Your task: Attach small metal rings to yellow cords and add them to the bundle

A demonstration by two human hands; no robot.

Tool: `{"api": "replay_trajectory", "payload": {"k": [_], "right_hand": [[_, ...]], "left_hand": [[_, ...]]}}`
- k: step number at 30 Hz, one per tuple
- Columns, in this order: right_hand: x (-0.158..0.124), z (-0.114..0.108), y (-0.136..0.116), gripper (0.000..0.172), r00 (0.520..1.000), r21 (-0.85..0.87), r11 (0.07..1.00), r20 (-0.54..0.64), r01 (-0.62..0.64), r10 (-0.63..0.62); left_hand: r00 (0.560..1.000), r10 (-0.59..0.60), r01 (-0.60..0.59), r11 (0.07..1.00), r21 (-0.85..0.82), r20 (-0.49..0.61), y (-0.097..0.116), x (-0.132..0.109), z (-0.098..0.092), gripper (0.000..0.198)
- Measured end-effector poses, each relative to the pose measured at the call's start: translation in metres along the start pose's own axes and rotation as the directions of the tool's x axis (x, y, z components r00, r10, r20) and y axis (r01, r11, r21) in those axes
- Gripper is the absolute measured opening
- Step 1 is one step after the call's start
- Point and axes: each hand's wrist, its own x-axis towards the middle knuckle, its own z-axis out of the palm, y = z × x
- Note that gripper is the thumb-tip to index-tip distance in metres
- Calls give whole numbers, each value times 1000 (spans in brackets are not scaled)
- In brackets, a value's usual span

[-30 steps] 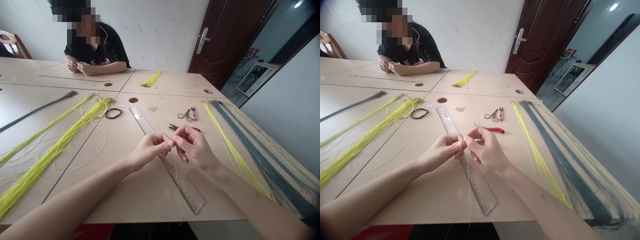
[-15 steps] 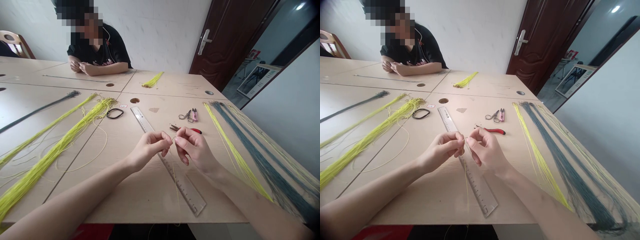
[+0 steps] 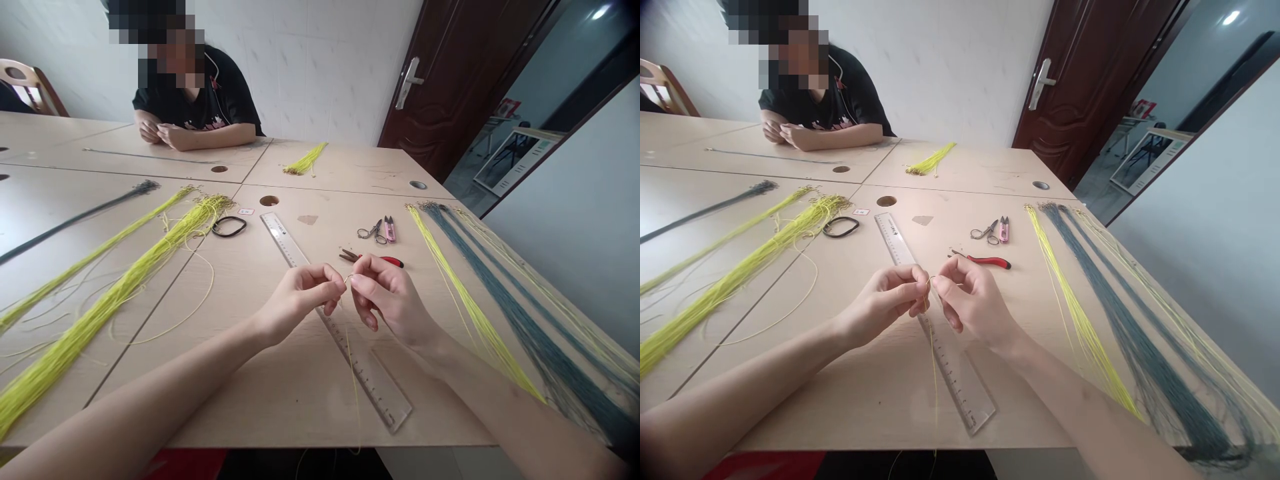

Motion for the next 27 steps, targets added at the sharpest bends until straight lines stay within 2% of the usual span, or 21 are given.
{"api": "replay_trajectory", "payload": {"k": [17, 27], "right_hand": [[-1, 2, 1, 18, 1000, -2, 1000, 15, 8, -8], [-2, 3, 1, 17, 1000, 11, 1000, 15, 11, -11]], "left_hand": [[1000, 0, 0, 999, -33, 2, 1, 0, 2, 22], [1000, -8, 8, 1000, -11, 23, -2, 0, 1, 19]]}}
